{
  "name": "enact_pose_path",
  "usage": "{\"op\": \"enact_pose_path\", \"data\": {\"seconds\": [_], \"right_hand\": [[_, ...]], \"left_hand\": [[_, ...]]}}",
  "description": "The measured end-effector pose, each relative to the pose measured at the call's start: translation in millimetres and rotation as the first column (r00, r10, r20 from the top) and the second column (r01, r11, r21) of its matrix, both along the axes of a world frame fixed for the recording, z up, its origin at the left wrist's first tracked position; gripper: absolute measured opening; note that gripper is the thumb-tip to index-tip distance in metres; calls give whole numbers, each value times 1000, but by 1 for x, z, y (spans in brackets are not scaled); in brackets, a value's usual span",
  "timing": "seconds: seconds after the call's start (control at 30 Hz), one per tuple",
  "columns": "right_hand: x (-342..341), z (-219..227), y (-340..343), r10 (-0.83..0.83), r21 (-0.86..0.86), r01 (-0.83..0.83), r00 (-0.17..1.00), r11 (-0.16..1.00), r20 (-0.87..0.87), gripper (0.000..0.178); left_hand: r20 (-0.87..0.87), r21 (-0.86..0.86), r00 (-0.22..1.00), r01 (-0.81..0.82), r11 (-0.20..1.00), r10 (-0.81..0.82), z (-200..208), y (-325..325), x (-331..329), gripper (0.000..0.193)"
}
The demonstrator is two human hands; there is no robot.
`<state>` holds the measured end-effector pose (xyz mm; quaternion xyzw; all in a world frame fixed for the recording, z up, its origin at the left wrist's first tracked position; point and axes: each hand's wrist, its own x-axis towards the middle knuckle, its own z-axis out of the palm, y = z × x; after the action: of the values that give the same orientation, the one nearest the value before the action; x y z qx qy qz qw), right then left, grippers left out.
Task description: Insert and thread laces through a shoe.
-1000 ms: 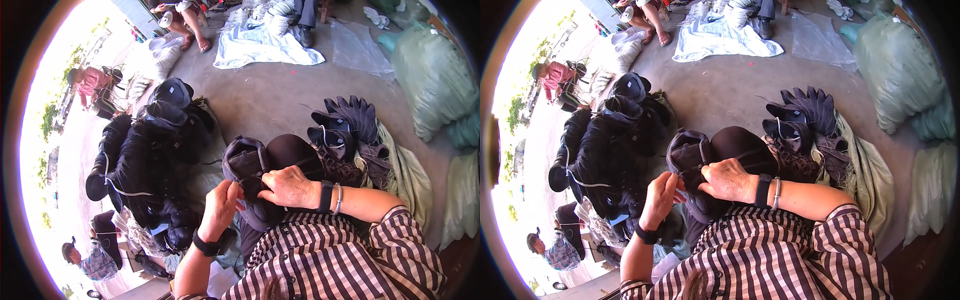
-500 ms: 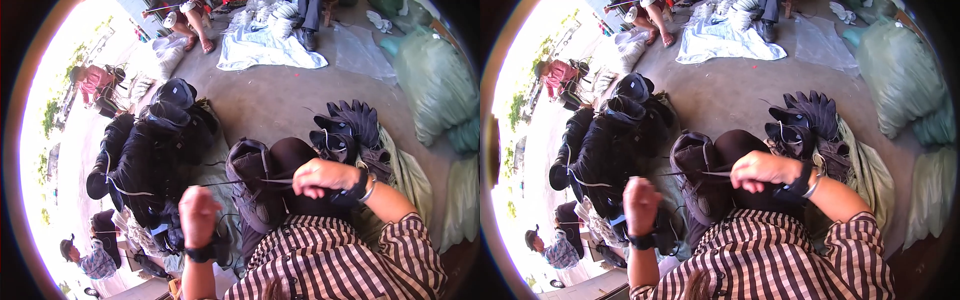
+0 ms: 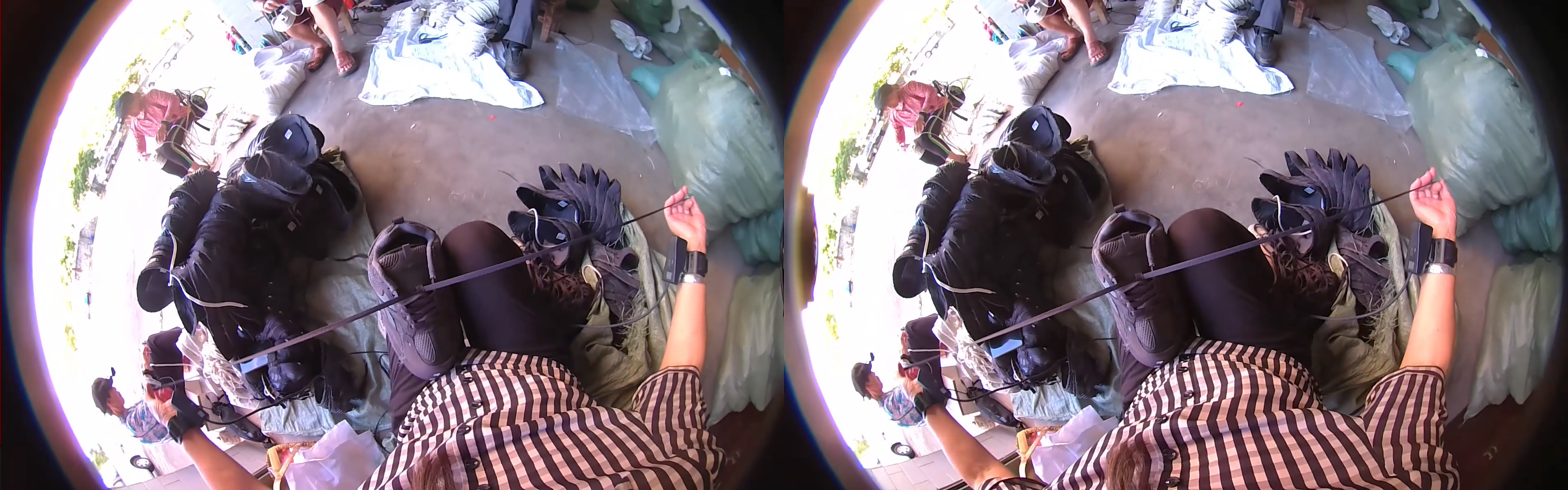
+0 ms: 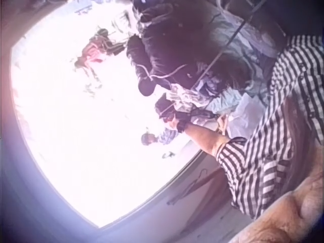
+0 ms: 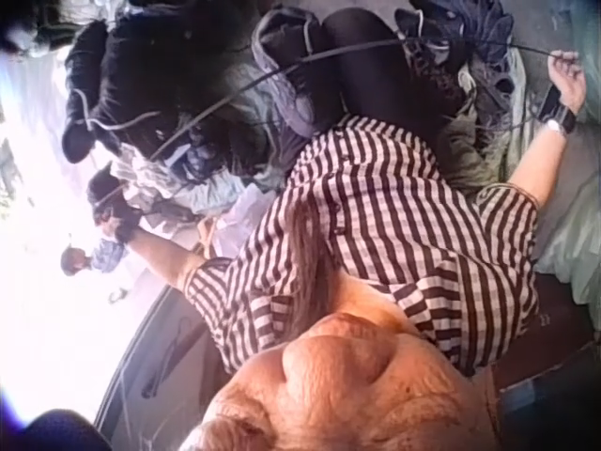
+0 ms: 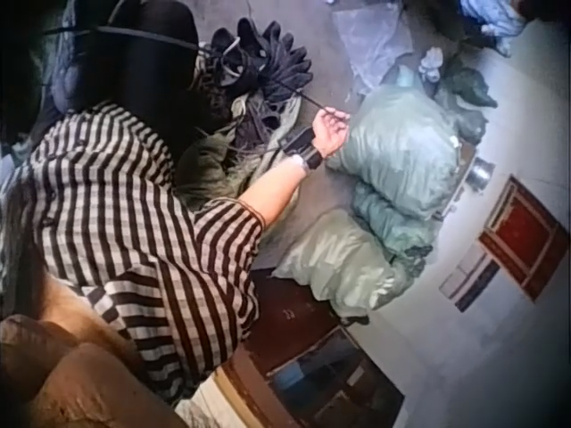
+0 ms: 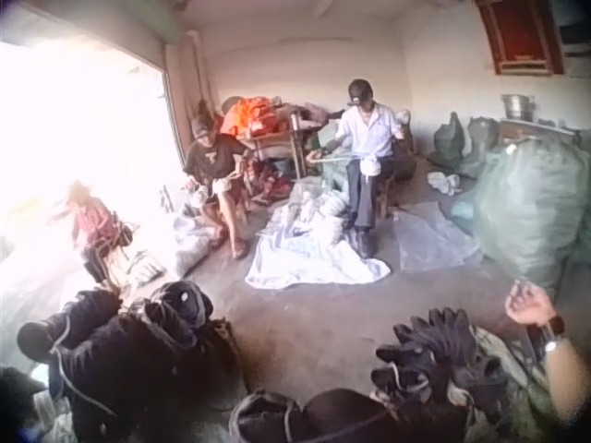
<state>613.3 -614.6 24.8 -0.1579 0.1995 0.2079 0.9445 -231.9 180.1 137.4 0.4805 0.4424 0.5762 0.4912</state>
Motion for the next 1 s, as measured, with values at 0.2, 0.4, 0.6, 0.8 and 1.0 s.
{"op": "enact_pose_path", "data": {"seconds": [0.2, 0.4, 0.6, 0.8, 1.0], "right_hand": [[-99, 56, 163, 364, -407, -183, 826, 895, 430, 19], [-208, 72, 284, 902, -855, -349, 339, 384, 267, 15], [-279, 57, 340, 833, -808, 257, -339, 529, 438, 15], [-283, 53, 340, 843, -834, 237, -358, 498, 401, 14], [-278, 72, 342, 979, -972, -123, 56, 202, 197, 13]], "left_hand": [[142, -86, 817, 573, 815, -559, -30, -7, 75, 35], [1, -309, 709, 671, 674, -705, -25, -241, 330, 38], [-880, 58, 287, 856, 514, -378, -13, -319, 386, 17], [-917, 34, 234, 853, 521, -324, -22, -312, 380, 12], [-800, 87, 440, 758, 647, -408, -46, -309, 369, 17]]}}
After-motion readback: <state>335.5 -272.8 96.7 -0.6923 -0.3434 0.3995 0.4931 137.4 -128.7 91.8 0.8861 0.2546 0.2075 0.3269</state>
